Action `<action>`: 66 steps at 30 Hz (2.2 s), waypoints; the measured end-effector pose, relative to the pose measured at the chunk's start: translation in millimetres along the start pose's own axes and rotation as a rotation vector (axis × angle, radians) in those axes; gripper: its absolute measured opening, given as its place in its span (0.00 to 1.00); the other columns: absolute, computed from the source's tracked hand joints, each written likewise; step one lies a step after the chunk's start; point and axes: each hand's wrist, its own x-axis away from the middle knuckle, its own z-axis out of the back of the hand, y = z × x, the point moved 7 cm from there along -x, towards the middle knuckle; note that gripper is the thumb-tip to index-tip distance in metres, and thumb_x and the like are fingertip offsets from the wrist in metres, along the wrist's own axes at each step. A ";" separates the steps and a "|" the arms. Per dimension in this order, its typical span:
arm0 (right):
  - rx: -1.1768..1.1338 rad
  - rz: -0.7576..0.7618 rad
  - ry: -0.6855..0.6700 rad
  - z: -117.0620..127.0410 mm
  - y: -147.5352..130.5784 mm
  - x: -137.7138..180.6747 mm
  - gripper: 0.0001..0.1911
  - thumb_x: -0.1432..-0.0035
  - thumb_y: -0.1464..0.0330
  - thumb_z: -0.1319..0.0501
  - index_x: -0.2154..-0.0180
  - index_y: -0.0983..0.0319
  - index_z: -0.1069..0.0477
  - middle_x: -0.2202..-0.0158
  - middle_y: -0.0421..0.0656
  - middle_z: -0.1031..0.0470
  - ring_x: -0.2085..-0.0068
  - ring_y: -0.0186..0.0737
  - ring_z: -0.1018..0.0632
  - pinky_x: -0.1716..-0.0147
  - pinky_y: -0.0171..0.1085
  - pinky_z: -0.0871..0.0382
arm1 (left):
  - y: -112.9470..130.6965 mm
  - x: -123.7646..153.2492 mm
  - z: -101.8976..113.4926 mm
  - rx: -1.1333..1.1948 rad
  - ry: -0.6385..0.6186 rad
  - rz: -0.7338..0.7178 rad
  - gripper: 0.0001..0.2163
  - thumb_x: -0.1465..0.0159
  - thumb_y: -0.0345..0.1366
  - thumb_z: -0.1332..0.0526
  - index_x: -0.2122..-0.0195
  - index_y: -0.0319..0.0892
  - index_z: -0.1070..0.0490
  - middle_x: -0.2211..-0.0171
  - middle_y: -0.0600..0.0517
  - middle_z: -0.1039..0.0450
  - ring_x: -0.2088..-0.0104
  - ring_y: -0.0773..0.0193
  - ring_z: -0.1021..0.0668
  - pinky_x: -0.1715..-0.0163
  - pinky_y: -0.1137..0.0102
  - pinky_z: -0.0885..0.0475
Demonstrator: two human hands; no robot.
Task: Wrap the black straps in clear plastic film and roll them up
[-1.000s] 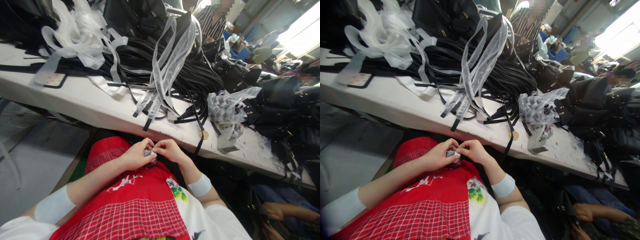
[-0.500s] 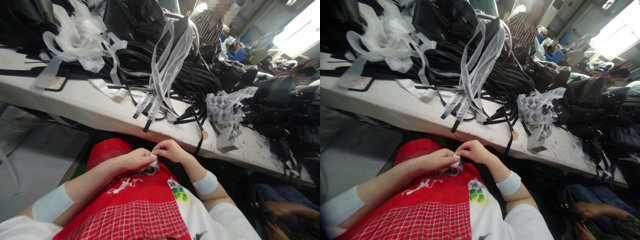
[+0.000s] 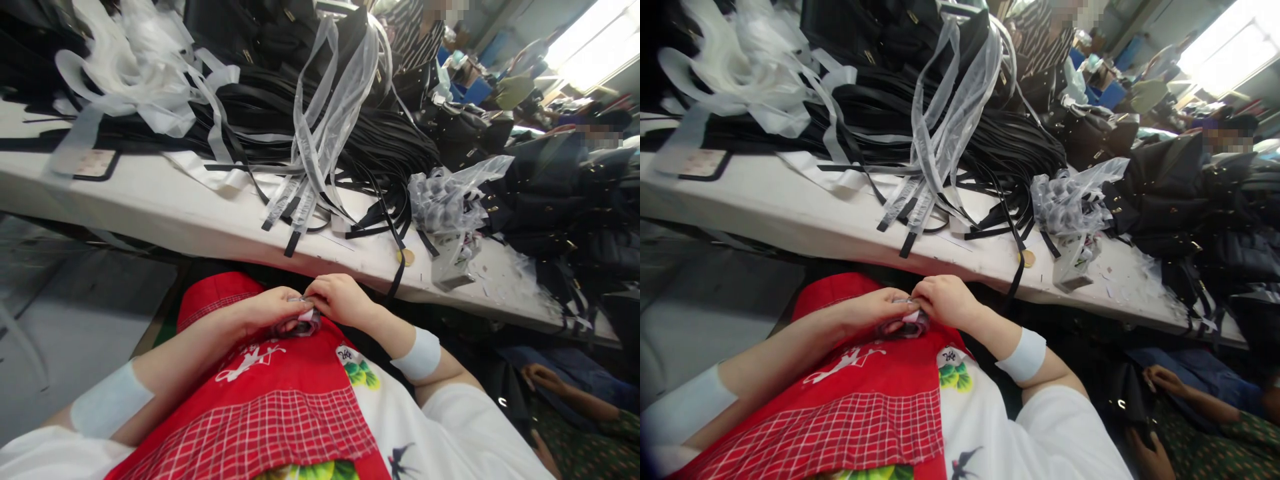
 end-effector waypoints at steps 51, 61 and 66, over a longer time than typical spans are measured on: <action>-0.527 -0.241 -0.195 -0.1 33.8 32.6 0.12 0.43 0.62 0.37 0.64 0.65 0.22 0.72 0.40 0.22 0.73 0.33 0.26 0.72 0.30 0.33 | 4.8 -19.5 -39.3 -0.283 -0.116 0.039 0.20 0.41 0.51 0.45 0.82 0.42 0.34 0.88 0.58 0.39 0.87 0.71 0.39 0.85 0.73 0.45; 0.166 0.100 0.214 11.2 -0.2 33.4 0.11 0.36 0.68 0.45 0.59 0.63 0.25 0.62 0.47 0.24 0.62 0.39 0.25 0.60 0.37 0.31 | 1.7 -28.2 -17.2 0.293 -0.148 -0.009 0.14 0.46 0.44 0.37 0.79 0.37 0.30 0.83 0.52 0.32 0.83 0.70 0.35 0.82 0.73 0.42; 0.175 0.118 0.277 11.0 -3.1 39.6 0.18 0.36 0.69 0.47 0.45 0.64 0.35 0.51 0.52 0.29 0.52 0.44 0.28 0.50 0.44 0.32 | 7.7 -40.5 3.0 0.429 -0.009 -0.045 0.17 0.40 0.46 0.42 0.78 0.37 0.30 0.83 0.50 0.32 0.81 0.66 0.32 0.77 0.71 0.37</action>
